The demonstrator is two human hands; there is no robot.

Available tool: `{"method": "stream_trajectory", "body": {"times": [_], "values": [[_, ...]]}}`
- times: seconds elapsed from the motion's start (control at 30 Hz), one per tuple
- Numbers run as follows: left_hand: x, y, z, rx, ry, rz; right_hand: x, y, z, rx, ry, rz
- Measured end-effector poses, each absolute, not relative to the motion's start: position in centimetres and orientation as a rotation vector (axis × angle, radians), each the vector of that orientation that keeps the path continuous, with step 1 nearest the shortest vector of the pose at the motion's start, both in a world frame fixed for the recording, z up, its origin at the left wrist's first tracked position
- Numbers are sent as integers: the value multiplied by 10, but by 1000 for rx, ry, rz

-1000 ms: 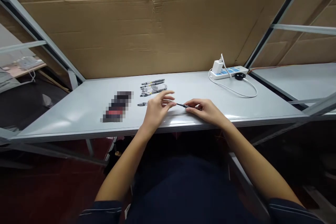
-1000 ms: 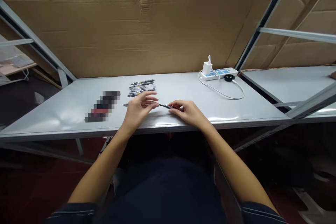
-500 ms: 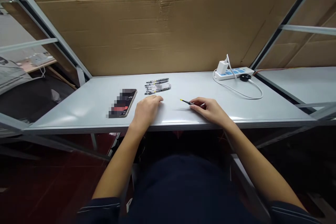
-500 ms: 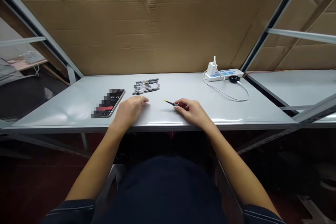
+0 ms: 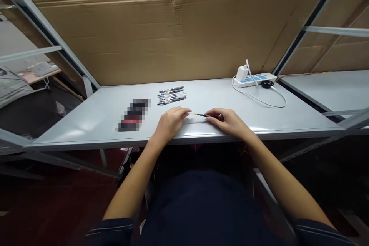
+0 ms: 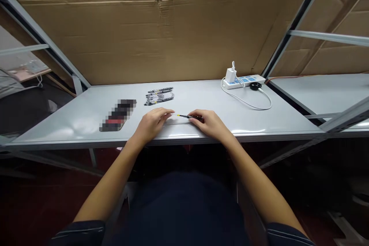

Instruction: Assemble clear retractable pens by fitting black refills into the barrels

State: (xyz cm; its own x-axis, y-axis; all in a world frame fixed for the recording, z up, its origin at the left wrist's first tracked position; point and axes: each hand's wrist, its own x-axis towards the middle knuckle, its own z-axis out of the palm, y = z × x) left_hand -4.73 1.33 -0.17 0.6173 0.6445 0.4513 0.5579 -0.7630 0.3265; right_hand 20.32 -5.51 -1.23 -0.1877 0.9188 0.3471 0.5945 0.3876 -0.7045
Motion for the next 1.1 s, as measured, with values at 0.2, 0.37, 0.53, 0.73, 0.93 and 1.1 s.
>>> {"method": "stream_trajectory", "body": {"times": [0.2, 0.37, 0.53, 0.73, 0.93, 1.1], "values": [[-50, 13, 2, 2669, 1008, 912, 202, -55, -11, -1291, -1880, 547], [-52, 13, 2, 2630, 1042, 970, 203, -55, -12, -1324, -1847, 528], [-51, 13, -1, 2693, 986, 909, 203, -56, -12, -1303, -1903, 510], [-41, 3, -4, 2800, 923, 843, 202, -55, -14, -1233, -1950, 507], [-26, -9, -13, 2858, 888, 872, 203, -58, -10, -1175, -1987, 556], [-22, -11, -16, 2857, 815, 955, 203, -58, -9, -1267, -1971, 600]]}}
